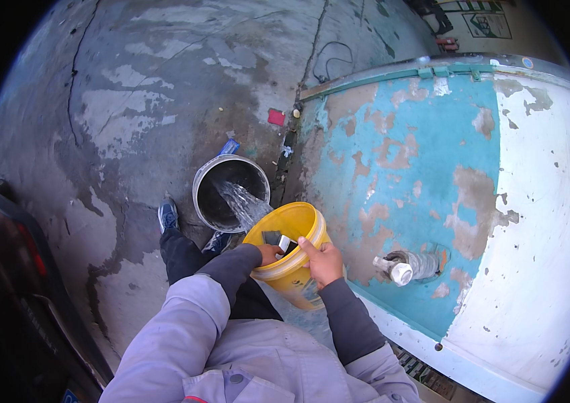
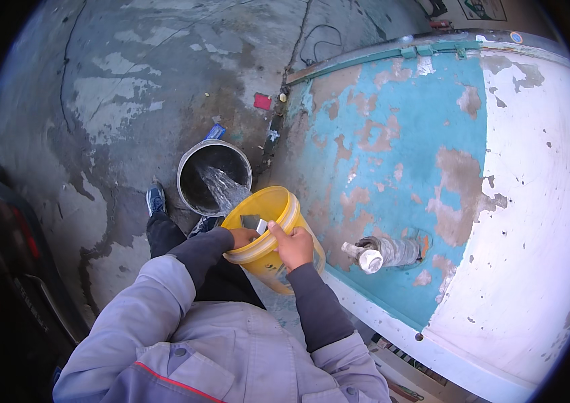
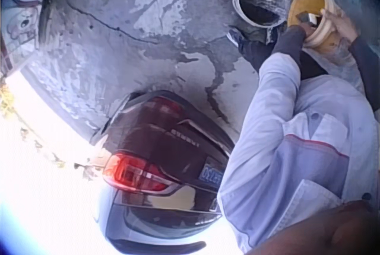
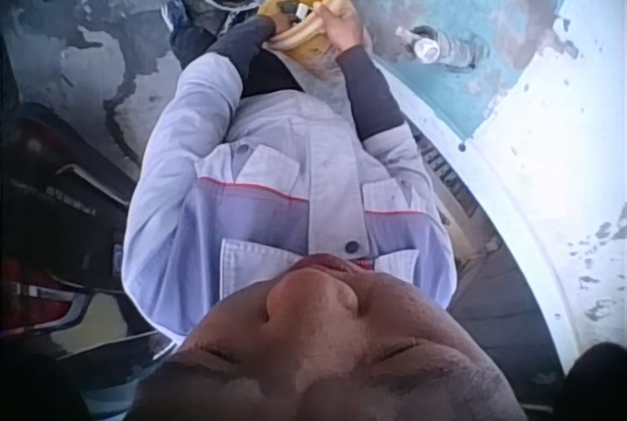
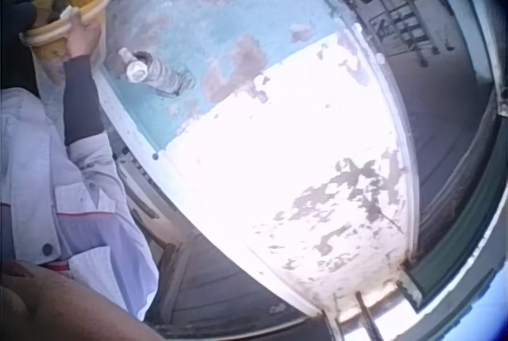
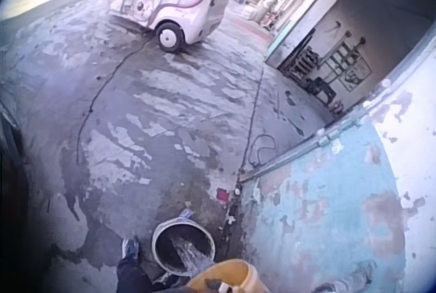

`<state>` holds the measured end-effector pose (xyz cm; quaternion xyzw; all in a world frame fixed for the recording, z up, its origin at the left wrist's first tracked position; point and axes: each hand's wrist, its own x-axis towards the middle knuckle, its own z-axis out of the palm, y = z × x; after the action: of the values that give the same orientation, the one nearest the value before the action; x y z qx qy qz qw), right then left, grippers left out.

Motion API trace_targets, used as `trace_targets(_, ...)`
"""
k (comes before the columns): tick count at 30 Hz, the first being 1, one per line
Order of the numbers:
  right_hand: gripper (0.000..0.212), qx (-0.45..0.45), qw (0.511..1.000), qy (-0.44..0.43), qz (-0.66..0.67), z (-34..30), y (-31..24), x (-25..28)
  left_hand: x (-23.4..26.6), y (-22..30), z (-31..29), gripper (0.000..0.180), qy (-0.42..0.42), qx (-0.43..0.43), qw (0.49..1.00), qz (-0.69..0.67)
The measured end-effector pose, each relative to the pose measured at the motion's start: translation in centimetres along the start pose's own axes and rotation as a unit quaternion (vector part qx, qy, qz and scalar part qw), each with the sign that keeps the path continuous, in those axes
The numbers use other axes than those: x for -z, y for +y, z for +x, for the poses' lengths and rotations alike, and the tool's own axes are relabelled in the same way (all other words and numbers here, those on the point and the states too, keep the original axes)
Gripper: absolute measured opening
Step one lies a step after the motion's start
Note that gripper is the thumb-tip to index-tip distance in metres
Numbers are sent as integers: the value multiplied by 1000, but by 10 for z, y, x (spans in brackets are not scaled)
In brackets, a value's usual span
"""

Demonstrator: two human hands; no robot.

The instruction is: The person carries a yellow bucket containing dark parts to an outdoor tap, rinses the parts under running water, and returns the bucket to the garage. The person then picks up a red cloth and opens the rear door of a brown car.

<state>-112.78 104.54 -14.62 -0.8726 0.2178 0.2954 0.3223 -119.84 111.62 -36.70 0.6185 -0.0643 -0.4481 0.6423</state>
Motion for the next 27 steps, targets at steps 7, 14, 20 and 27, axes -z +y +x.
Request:
trace_targets(7, 30, 36, 999, -37, 16, 8, -7, -4, -7, -11, 12, 60, -16, -21, 998, -56)
trace_targets(14, 28, 50, 996, -67, 10, 22, -6, -8, -8, -20, 19, 60, -9, -46, 997, -59)
trace_targets(20, 29, 55, 995, -69, -34, 21, -15, -12, -9, -15, 12, 58, 2, -51, 997, -63)
trace_targets(27, 31, 70, 991, -86, -80, 25, -20, -13, -10, -9, 7, 56, 4, -54, 997, -59)
